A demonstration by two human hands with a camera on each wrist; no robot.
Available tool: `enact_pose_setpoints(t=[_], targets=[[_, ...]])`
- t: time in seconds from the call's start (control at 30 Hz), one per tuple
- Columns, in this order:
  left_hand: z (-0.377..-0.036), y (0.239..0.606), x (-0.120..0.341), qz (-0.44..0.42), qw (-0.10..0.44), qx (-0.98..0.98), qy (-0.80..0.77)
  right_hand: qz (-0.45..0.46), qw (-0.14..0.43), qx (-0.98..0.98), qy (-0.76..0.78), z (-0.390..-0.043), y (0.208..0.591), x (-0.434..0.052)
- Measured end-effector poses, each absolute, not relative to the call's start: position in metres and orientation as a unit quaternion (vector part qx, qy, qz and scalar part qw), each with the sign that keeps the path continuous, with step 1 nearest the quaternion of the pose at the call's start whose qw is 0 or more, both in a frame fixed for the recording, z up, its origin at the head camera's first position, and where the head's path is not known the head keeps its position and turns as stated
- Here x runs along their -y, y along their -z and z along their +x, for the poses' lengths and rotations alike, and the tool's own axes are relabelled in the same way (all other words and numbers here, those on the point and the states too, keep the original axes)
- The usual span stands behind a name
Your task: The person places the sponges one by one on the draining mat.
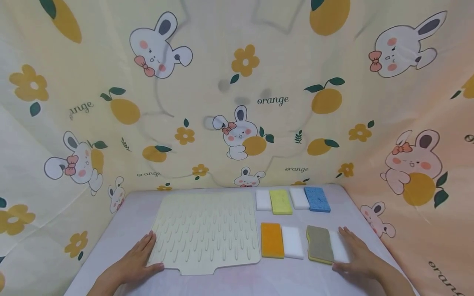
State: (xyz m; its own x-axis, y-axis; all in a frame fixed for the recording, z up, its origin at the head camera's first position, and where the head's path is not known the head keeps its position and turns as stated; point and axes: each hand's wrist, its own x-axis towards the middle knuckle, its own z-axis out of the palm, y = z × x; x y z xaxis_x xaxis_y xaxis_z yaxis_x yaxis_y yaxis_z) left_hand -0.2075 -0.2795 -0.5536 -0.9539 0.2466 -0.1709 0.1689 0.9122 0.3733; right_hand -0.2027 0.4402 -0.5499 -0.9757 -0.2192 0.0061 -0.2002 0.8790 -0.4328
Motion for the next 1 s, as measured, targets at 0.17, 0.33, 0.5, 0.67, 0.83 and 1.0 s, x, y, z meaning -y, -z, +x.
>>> enact_pose_setpoints(t=[0.17, 0.33, 0.5, 0.67, 0.83, 1.0], targets=[[-0.209, 0.552, 0.278, 0.113, 0.106, -0.972, -0.177, -0.097, 0.034, -0.967, 0.232, -0.202, 0.55, -0.445], [-0.21, 0.554, 0.277, 0.112, 0.11, -0.973, -0.171, -0.083, 0.066, -0.966, 0.234, -0.202, 0.549, -0.449], [-0.21, 0.555, 0.274, 0.116, 0.109, -0.972, -0.174, -0.075, 0.086, -0.966, 0.233, -0.202, 0.547, -0.452], [-0.21, 0.556, 0.272, 0.115, 0.109, -0.971, -0.178, -0.077, 0.083, -0.966, 0.232, -0.202, 0.545, -0.454], [-0.211, 0.558, 0.271, 0.111, 0.114, -0.971, -0.178, -0.088, 0.063, -0.967, 0.228, -0.202, 0.545, -0.456], [-0.211, 0.556, 0.269, 0.109, 0.115, -0.972, -0.176, -0.096, 0.036, -0.975, 0.2, -0.203, 0.543, -0.458]])
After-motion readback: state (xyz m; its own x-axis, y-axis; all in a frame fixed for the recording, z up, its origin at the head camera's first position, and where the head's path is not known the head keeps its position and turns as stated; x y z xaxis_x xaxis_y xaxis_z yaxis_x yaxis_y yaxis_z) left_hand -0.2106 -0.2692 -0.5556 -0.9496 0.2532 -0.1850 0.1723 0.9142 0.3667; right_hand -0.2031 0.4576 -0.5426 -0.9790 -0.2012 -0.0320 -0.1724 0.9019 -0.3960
